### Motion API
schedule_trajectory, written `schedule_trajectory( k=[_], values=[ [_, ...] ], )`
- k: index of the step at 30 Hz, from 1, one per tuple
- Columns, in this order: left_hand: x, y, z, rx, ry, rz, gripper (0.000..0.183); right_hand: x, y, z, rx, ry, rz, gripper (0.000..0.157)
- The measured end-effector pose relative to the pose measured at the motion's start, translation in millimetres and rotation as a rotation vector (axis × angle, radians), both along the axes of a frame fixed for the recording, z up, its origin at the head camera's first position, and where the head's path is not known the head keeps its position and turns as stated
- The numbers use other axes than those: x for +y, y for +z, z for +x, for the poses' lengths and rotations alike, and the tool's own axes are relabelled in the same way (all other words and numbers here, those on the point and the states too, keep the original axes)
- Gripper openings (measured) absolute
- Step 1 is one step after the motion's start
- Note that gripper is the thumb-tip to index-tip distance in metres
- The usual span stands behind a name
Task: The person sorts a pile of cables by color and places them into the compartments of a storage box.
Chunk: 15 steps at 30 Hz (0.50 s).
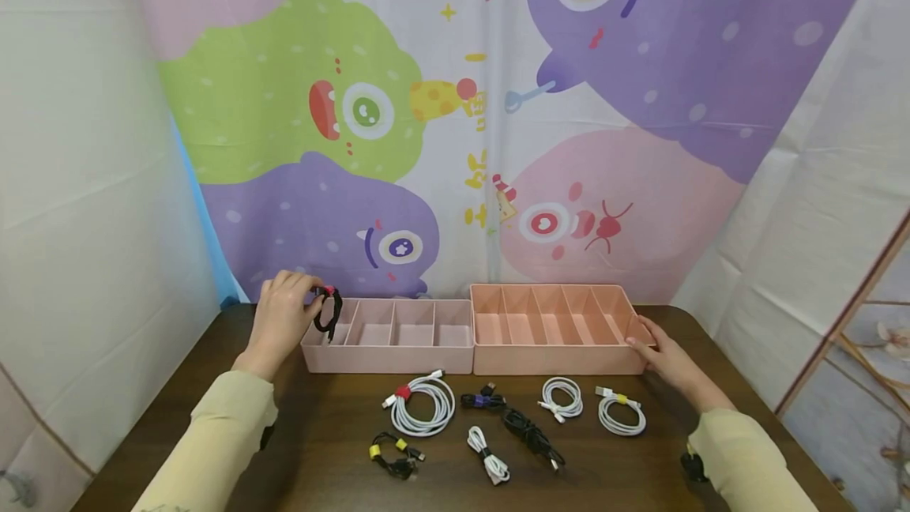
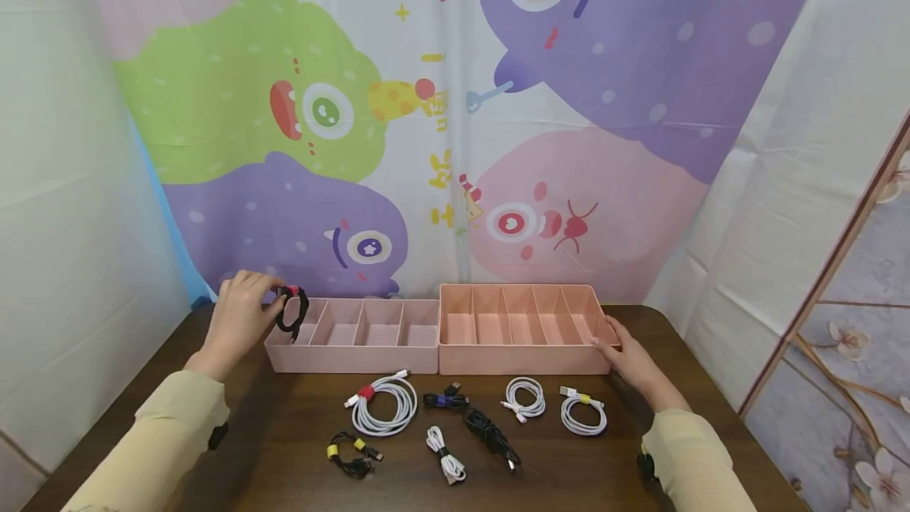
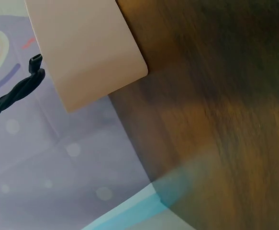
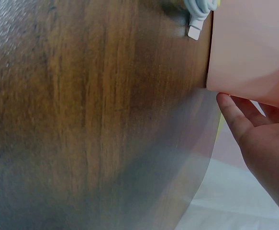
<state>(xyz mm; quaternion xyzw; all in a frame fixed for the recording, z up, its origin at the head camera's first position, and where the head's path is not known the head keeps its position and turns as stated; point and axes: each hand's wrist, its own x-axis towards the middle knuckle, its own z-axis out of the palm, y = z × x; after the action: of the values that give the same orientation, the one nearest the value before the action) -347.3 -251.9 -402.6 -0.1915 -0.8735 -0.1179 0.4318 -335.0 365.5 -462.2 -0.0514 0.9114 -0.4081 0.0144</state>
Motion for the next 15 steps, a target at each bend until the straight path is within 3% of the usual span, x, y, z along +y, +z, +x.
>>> schedule_trajectory(
  k=[11,15],
  values=[
    [1.5,-19.0,-0.9,-0.056,0.044,0.056,0.021,-2.3,2.4,2.0,-0.024,-0.016,-0.007,0.074],
    [1.4,-27.3,-1.4,-0.086,0.047,0.116,0.02,-2.0,2.3,1.5,-0.03,-0.023,-0.001,0.075]
  ],
)
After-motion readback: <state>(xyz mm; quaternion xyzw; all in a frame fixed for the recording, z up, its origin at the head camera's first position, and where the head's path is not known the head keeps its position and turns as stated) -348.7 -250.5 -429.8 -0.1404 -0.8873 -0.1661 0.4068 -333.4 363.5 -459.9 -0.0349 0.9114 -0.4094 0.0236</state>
